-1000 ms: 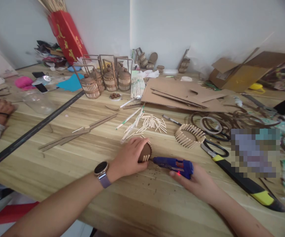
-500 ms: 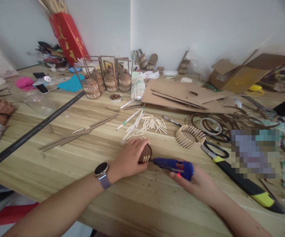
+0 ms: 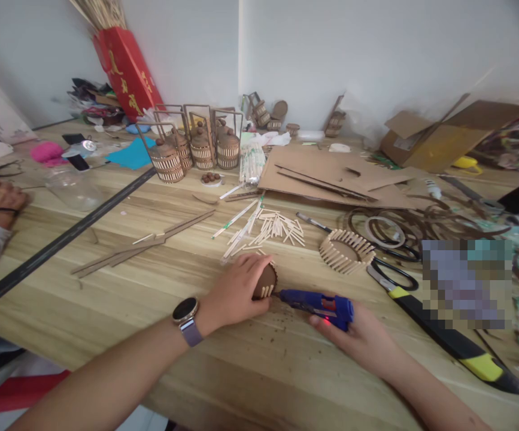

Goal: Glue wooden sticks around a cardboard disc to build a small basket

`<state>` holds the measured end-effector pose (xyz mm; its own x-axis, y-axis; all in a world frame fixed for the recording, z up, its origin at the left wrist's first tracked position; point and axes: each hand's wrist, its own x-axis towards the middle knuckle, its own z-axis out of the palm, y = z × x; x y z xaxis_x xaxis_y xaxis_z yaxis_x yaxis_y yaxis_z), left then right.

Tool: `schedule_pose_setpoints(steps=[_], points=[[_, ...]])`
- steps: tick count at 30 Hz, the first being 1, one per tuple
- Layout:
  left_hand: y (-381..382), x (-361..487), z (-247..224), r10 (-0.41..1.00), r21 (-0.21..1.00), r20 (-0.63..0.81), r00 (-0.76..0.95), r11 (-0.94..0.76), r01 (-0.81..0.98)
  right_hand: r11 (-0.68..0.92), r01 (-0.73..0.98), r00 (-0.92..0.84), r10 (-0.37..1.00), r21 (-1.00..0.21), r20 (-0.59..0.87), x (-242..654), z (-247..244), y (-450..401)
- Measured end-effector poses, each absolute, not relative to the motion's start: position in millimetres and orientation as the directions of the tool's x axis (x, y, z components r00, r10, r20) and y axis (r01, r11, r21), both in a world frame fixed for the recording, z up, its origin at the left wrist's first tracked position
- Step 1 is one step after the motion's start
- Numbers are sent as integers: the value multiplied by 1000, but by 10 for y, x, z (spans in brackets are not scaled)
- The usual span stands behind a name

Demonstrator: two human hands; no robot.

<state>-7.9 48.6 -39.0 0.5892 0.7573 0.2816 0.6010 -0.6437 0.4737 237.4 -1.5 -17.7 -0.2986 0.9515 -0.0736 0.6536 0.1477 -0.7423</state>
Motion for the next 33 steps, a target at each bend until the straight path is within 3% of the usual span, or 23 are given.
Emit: schedule_pose_setpoints(steps=[6, 9, 14, 20, 23, 27, 30, 32, 33], points=[[498, -84, -402, 749, 468, 282, 599, -653, 596, 80, 567, -197, 980, -820, -40, 2392, -143, 1], [496, -92, -415, 752, 468, 282, 596, -650, 598, -3, 518, -162, 982, -855, -101, 2510, -114, 9], [489, -95, -411, 759, 482, 266, 595, -639, 600, -147, 422, -400, 855, -894, -330, 2674, -22, 19], [496, -84, -369, 767, 487, 247, 592, -627, 609, -146, 431, -481, 798, -890, -364, 2581, 47, 19], [495, -85, -359, 768, 488, 232, 598, -623, 611, 44, 636, -437, 843, -770, -313, 2549, 45, 60], [493, -90, -351, 767, 489, 217, 604, -621, 613, 263, 845, -324, 945, -466, -54, 2523, 28, 227], [497, -92, -352, 769, 487, 214, 602, -618, 617, 422, 866, -415, 906, -268, 83, 2445, 5, 463], [502, -93, -352, 766, 482, 218, 605, -623, 615, 516, 854, -506, 854, -74, 121, 2357, -5, 659], [504, -94, -352, 764, 481, 220, 607, -626, 614, 541, 840, -533, 838, -44, 119, 2307, -7, 757]])
